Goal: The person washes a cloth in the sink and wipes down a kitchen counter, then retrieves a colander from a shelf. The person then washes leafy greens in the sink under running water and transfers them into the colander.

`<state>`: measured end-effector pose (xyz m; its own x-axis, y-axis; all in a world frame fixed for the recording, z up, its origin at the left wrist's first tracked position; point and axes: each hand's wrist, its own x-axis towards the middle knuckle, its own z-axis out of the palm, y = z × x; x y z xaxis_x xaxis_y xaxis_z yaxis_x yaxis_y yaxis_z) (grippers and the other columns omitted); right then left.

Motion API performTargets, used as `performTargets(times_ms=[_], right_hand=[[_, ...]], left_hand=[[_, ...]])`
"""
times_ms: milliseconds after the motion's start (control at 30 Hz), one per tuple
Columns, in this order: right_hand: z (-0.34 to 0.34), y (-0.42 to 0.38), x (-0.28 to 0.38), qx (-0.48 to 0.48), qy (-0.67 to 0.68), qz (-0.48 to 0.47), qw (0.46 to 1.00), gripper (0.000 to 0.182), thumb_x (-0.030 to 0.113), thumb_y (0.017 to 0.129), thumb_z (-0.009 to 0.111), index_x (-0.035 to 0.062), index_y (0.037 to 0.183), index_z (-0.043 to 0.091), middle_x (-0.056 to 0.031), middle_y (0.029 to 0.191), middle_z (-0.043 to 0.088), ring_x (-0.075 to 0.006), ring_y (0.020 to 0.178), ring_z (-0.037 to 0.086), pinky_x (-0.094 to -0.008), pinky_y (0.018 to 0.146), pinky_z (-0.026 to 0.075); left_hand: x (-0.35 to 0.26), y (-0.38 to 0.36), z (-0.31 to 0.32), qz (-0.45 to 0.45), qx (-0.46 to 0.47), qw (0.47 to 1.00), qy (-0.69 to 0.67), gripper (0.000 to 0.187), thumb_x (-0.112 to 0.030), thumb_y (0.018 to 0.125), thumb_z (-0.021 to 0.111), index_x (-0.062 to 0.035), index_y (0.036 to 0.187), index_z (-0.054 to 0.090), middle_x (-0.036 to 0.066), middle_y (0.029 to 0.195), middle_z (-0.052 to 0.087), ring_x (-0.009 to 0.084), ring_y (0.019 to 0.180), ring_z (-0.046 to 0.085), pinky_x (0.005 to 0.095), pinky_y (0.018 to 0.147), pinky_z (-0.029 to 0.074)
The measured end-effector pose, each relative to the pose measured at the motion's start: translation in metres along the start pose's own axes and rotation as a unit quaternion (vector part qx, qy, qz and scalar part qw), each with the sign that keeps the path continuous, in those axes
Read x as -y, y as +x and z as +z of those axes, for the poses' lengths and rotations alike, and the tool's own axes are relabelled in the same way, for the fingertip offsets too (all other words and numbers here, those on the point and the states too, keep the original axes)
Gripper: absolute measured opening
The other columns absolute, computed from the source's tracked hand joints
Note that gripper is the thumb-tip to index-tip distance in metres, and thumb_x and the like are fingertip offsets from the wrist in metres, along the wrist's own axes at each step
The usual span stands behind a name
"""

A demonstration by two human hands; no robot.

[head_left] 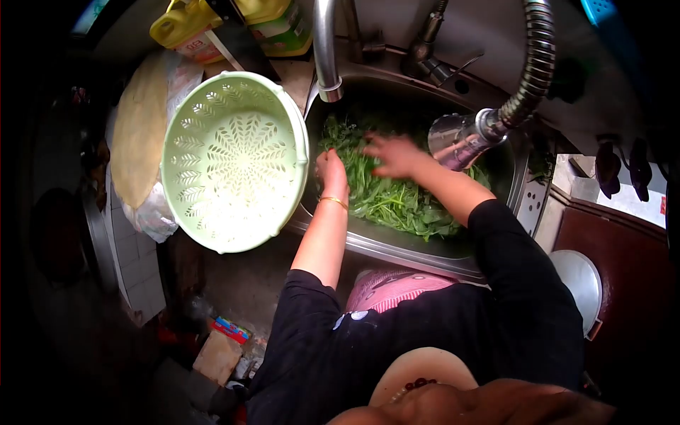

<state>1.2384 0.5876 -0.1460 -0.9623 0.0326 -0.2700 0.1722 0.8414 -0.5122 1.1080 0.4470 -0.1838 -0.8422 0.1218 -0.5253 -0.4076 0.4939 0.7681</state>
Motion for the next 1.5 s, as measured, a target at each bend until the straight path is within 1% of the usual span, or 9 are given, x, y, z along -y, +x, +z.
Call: performTargets(times_ms=[100, 300, 467, 567, 833, 933, 1067, 1200, 1500], right_hand=[[0.042, 0.013, -0.022, -0.133, 0.048, 0.267, 0.953, 0.068, 0.046, 0.078, 0.058, 0.0221, 0.139, 0.037, -0.0156, 0.145, 0.031, -0.0395, 0.125, 0.04, -0.059, 0.097, 0.035], [0.009, -0.02, -0.014, 0.011, -0.004, 0.004, 1.0, 0.062, 0.042, 0.077, 0.056, 0.0211, 0.135, 0.044, -0.0183, 0.143, 0.034, -0.0387, 0.124, 0.04, -0.0633, 0.093, 0.034], [0.025, -0.009, 0.044, -0.021, 0.038, 0.25, 0.967, 0.06, 0.028, 0.079, 0.051, 0.0129, 0.137, 0.04, -0.0202, 0.146, 0.028, -0.0409, 0.13, 0.032, -0.0547, 0.101, 0.034], [0.019, -0.032, 0.045, 0.034, 0.035, 0.022, 0.999, 0.055, 0.029, 0.078, 0.054, 0.0198, 0.132, 0.047, -0.0191, 0.141, 0.036, -0.0386, 0.125, 0.04, -0.0513, 0.099, 0.038], [-0.068, -0.04, 0.023, -0.174, 0.127, 0.048, 0.975, 0.042, 0.022, 0.076, 0.058, 0.0076, 0.115, 0.054, -0.0165, 0.114, 0.052, -0.031, 0.099, 0.056, -0.0385, 0.077, 0.049], [-0.09, -0.075, 0.076, -0.111, 0.489, 0.01, 0.865, 0.06, 0.024, 0.081, 0.057, 0.0113, 0.136, 0.037, -0.0129, 0.118, 0.05, -0.0245, 0.097, 0.058, -0.0324, 0.076, 0.05], [-0.125, -0.086, 0.132, -0.093, 0.839, -0.157, 0.513, 0.08, 0.033, 0.09, 0.055, 0.0151, 0.148, 0.003, -0.0146, 0.118, 0.053, -0.0245, 0.089, 0.06, -0.0324, 0.073, 0.049], [-0.139, -0.097, 0.155, -0.192, 0.892, -0.188, 0.363, 0.069, 0.032, 0.09, 0.056, 0.0223, 0.146, 0.016, -0.0116, 0.115, 0.055, -0.0211, 0.078, 0.054, -0.0363, 0.069, 0.042], [-0.163, -0.144, 0.114, -0.272, 0.893, -0.171, 0.314, 0.029, 0.023, 0.088, 0.058, 0.0052, 0.11, 0.049, -0.0032, 0.087, 0.045, -0.0148, 0.071, 0.04, -0.0286, 0.064, 0.034]], left_hand=[[0.005, -0.003, 0.003, 0.02, -0.025, 0.999, 0.013, 0.041, -0.03, 0.084, 0.052, 0.0014, 0.108, 0.061, 0.02, 0.105, 0.062, 0.0327, 0.102, 0.057, 0.0391, 0.089, 0.043], [-0.007, -0.016, 0.005, -0.019, -0.008, 0.999, 0.03, 0.059, -0.036, 0.085, 0.051, 0.0074, 0.125, 0.044, 0.029, 0.134, 0.039, 0.04, 0.123, 0.04, 0.0439, 0.102, 0.032], [0.011, -0.004, 0.009, -0.026, 0.057, 0.998, 0.007, 0.062, -0.038, 0.085, 0.05, 0.0101, 0.125, 0.042, 0.031, 0.137, 0.034, 0.0405, 0.128, 0.033, 0.0437, 0.105, 0.028], [0.009, -0.007, 0.007, -0.027, 0.114, 0.989, -0.085, 0.061, -0.037, 0.085, 0.051, 0.0102, 0.124, 0.043, 0.029, 0.136, 0.036, 0.038, 0.127, 0.035, 0.0425, 0.104, 0.029], [0.01, -0.003, 0.006, -0.021, 0.107, 0.992, -0.056, 0.056, -0.034, 0.085, 0.052, 0.0087, 0.121, 0.046, 0.028, 0.132, 0.042, 0.0355, 0.12, 0.043, 0.0404, 0.1, 0.033], [0.027, 0.011, 0.014, -0.032, 0.117, 0.987, -0.107, 0.057, -0.035, 0.085, 0.051, 0.008, 0.123, 0.044, 0.028, 0.134, 0.039, 0.0367, 0.117, 0.045, 0.0415, 0.099, 0.035], [0.019, 0.006, 0.009, -0.03, 0.148, 0.987, -0.056, 0.056, -0.033, 0.085, 0.051, 0.0082, 0.123, 0.044, 0.026, 0.129, 0.045, 0.0337, 0.114, 0.048, 0.0404, 0.095, 0.039], [0.036, 0.025, 0.018, -0.035, 0.138, 0.983, -0.113, 0.057, -0.032, 0.085, 0.052, 0.008, 0.125, 0.043, 0.024, 0.129, 0.046, 0.0324, 0.115, 0.048, 0.0394, 0.095, 0.038], [0.011, -0.002, 0.008, -0.048, 0.133, 0.982, -0.125, 0.062, -0.034, 0.085, 0.051, 0.0078, 0.13, 0.039, 0.024, 0.133, 0.043, 0.0329, 0.12, 0.044, 0.0375, 0.101, 0.032]])
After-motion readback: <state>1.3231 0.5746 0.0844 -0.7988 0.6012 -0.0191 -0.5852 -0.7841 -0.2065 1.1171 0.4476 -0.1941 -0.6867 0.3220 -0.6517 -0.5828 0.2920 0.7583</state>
